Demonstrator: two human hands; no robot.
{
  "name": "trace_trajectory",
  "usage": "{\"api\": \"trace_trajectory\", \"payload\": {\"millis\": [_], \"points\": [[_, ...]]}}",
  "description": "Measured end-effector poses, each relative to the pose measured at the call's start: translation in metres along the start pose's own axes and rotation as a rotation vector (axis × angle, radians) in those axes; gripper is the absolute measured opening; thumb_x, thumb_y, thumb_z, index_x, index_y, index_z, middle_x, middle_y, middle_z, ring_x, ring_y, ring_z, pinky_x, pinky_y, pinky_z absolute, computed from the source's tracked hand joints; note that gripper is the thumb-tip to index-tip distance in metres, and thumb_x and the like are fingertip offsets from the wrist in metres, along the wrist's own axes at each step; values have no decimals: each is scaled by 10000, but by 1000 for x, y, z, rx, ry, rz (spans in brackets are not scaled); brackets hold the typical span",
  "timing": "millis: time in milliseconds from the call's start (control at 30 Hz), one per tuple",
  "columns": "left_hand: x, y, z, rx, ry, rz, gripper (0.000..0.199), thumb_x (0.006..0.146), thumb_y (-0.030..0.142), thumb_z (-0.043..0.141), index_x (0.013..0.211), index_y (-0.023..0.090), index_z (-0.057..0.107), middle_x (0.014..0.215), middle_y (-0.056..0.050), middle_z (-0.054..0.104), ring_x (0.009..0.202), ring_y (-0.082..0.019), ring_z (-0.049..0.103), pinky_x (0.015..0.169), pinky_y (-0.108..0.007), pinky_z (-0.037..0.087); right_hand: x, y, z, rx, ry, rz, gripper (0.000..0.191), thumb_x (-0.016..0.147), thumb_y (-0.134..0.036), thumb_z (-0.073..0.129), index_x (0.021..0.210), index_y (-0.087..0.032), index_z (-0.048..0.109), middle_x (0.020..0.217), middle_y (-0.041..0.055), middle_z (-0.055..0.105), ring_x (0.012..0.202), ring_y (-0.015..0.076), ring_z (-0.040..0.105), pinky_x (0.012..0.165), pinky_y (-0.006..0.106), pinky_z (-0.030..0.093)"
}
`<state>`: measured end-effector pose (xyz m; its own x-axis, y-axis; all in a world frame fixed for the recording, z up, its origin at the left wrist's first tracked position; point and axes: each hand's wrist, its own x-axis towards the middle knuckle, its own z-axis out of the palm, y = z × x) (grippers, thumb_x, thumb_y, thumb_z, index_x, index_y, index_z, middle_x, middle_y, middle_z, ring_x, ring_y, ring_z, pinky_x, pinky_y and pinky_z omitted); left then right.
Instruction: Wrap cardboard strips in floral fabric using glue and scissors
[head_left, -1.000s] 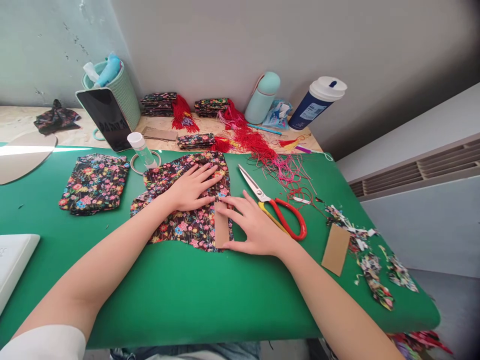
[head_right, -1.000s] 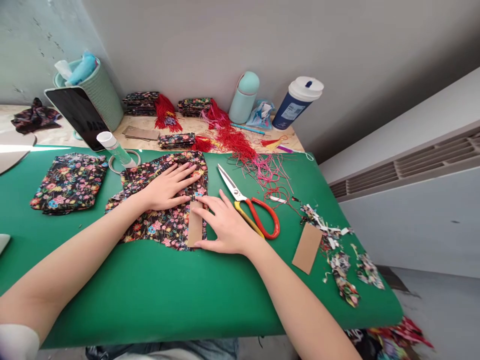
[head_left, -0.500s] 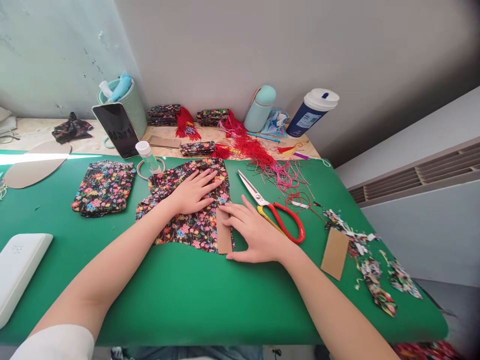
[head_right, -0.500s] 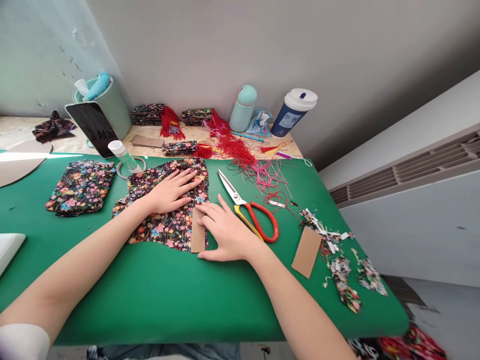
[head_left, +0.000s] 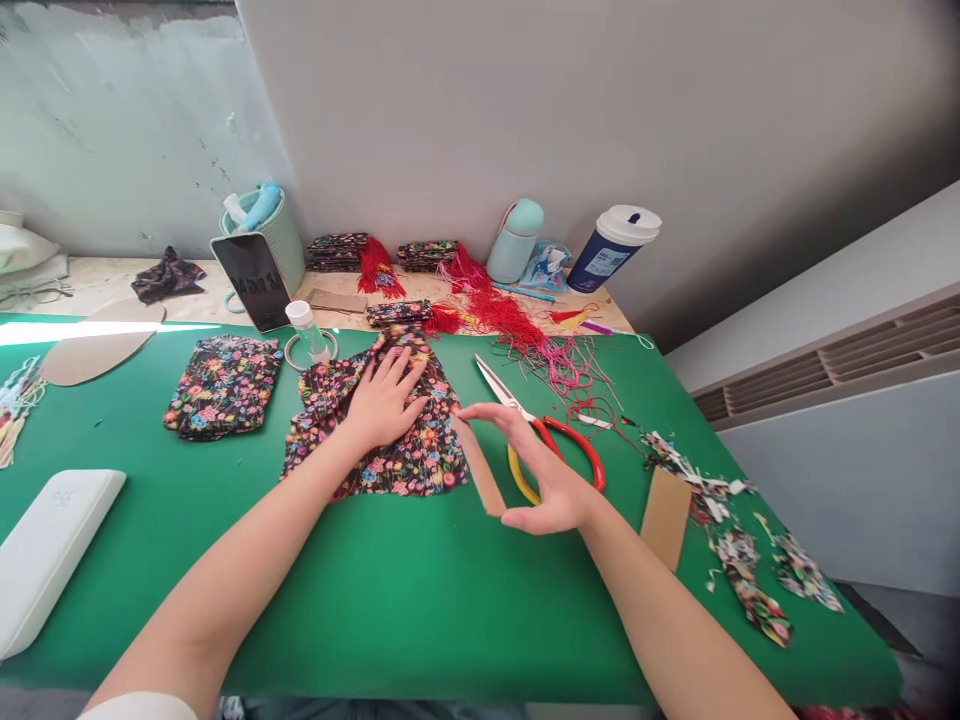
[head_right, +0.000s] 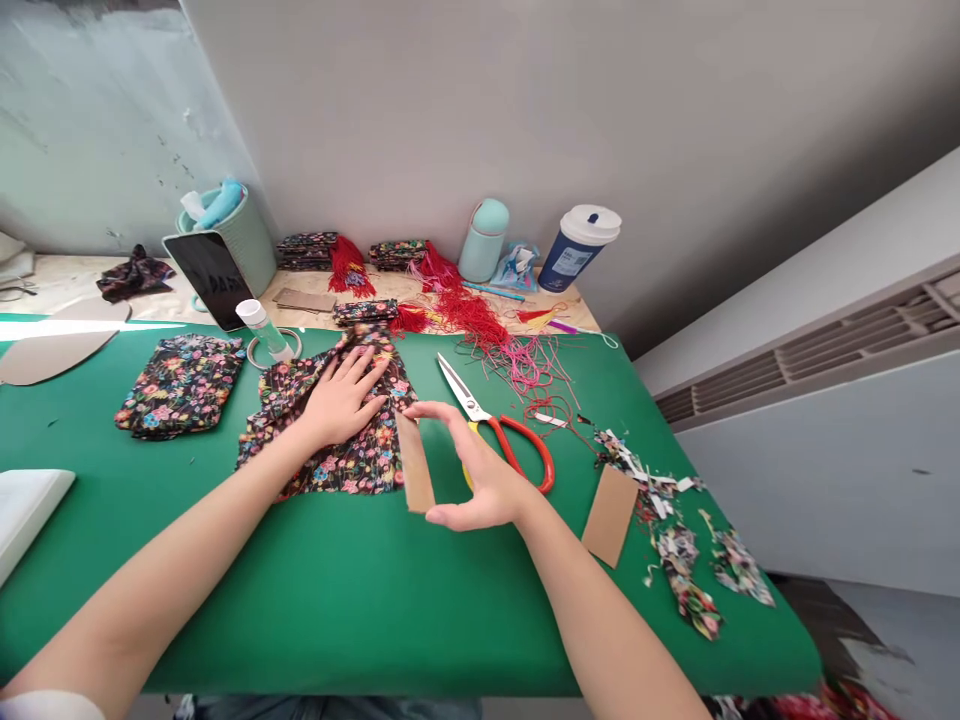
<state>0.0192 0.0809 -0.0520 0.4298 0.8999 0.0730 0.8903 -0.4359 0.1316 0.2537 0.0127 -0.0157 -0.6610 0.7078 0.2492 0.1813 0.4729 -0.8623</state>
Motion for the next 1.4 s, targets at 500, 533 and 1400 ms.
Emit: {"api": "trace_trajectory", "payload": {"millis": [500,533,1400], "points": [[-23,-33,-57,-55,-366,814,743,840,498,536,1473,212,273,1563,-75,158,1446,-242,115,1176,-405,124,0,2,1,66,119,4,857,733,-672,570,1396,-267,207,1388,137,395,1327,309,370,1122,502,261],[-23,-33,-52,-41,-369,782,761,843,541,514,1478,209,259,1564,-82,143,1445,-251,117,1173,-426,119,0,2,1,57,123,13,861,730,-679,567,1394,-267,205,1384,139,398,1324,310,375,1119,504,267],[-91,-25,-15,72,-26,63,752,884,648,332,1489,214,224,1567,-93,148,1437,-319,124,1144,-510,180,6,-4,29,-549,-52,-39,977,650,-461,695,1414,-154,168,1335,182,434,1302,354,379,1130,593,194]]}}
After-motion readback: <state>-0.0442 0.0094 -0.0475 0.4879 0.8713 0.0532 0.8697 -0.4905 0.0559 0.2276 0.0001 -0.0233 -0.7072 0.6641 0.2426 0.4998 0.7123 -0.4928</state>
